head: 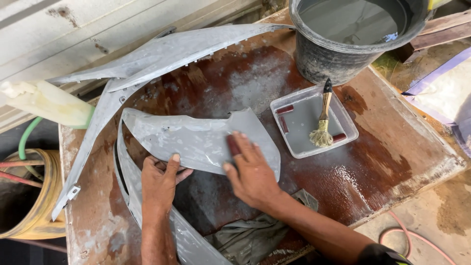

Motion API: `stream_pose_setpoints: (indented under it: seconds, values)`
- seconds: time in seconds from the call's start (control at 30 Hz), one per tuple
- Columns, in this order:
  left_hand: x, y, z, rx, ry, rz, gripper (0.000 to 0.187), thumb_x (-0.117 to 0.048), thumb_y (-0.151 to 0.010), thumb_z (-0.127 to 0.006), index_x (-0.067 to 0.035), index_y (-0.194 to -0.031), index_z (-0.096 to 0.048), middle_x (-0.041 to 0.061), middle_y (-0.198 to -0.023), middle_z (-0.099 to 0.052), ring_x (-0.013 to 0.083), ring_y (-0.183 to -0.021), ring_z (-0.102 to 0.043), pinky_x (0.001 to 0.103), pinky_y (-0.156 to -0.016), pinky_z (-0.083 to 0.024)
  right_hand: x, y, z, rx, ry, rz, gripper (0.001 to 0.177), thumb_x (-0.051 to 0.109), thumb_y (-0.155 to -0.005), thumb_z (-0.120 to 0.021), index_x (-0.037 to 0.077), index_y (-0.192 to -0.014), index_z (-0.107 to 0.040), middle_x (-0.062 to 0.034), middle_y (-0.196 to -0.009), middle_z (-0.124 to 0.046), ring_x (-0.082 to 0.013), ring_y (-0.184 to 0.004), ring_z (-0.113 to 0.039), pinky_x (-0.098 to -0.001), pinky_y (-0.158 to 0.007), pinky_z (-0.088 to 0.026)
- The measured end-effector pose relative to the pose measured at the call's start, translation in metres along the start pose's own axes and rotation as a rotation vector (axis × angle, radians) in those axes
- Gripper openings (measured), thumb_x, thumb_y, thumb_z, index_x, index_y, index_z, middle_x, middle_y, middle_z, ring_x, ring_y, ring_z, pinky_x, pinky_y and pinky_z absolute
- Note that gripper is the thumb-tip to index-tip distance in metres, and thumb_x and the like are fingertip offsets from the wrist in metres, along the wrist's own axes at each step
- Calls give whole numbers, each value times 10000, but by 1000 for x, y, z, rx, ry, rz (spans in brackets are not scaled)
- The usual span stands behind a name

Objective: The person sands a grey plastic car part with a sanding block, dipping the block into a container of water periodically. They then flip the part over to sand the other side and continue the process on a second car part.

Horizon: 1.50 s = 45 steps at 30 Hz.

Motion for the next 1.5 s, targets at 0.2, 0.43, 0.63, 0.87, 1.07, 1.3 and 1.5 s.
stream_pose_setpoints:
  seconds: [0.2, 0.43, 0.63, 0.87, 1.07, 1.3, 1.5]
  values:
    - [1, -1, -2, -5, 4, 28, 490, -123, -992, -639, 189, -1238, -352, 289, -957, -510, 404, -906, -685, 608, -832, -673, -42, 8, -3, -87, 232, -67, 402, 318, -1041, -482, -26, -1116, -676, -255, -1563, -417, -420, -1418, -446, -596, -1139, -342]
    - [3, -3, -3, -20, 21, 12, 466, -115, -986, -656, 177, -1212, -371, 234, -937, -507, 340, -875, -686, 557, -809, -688, -15, -15, -3, -128, 166, -147, 495, 330, -1022, -507, -68, -1299, -603, -268, -1545, -422, -427, -1416, -446, -620, -1110, -364]
    - [9, -5, -2, -27, 21, 16, 419, -136, -989, -667, 137, -1167, -402, 182, -897, -502, 311, -867, -691, 541, -776, -698, 26, -44, -11, -79, 22, 90, 537, 380, -1064, -424, -76, -1250, -639, -245, -1592, -371, -438, -1454, -393, -666, -1120, -313]
    - [1, 0, -6, -34, 59, 27, 420, -111, -971, -667, 150, -1175, -409, 198, -885, -524, 310, -818, -691, 552, -765, -692, -20, -23, -5, -139, 199, -26, 478, 349, -1044, -476, -66, -1176, -673, -257, -1512, -480, -433, -1377, -494, -632, -1067, -407]
    - [14, -9, 1, -20, -64, -29, 405, -184, -997, -650, 116, -1173, -443, 190, -853, -568, 264, -772, -697, 494, -696, -687, 44, -60, -33, -94, 68, 125, 462, 342, -1027, -469, -50, -1121, -695, -247, -1530, -451, -436, -1397, -470, -653, -1088, -369]
    - [19, -10, 2, 1, -49, -18, 410, -138, -997, -654, 138, -1197, -427, 228, -900, -562, 329, -846, -714, 542, -759, -676, 39, -58, -28, -105, 86, 163, 446, 347, -1032, -469, -32, -1054, -703, -236, -1521, -481, -422, -1388, -495, -641, -1065, -405]
    - [1, -4, -5, -16, 55, 21, 442, -116, -972, -663, 163, -1198, -406, 198, -900, -523, 305, -823, -696, 525, -763, -689, -9, -36, -1, -155, 199, -46, 452, 322, -1052, -457, -66, -1116, -679, -249, -1518, -477, -442, -1382, -485, -640, -1070, -390]
Point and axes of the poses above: each hand's wrist, its own y-axis away from the middle knuckle, its own z-axis out of the back of the hand, x = y × z, the point moved 3 cm from there along -y, towards the middle knuckle
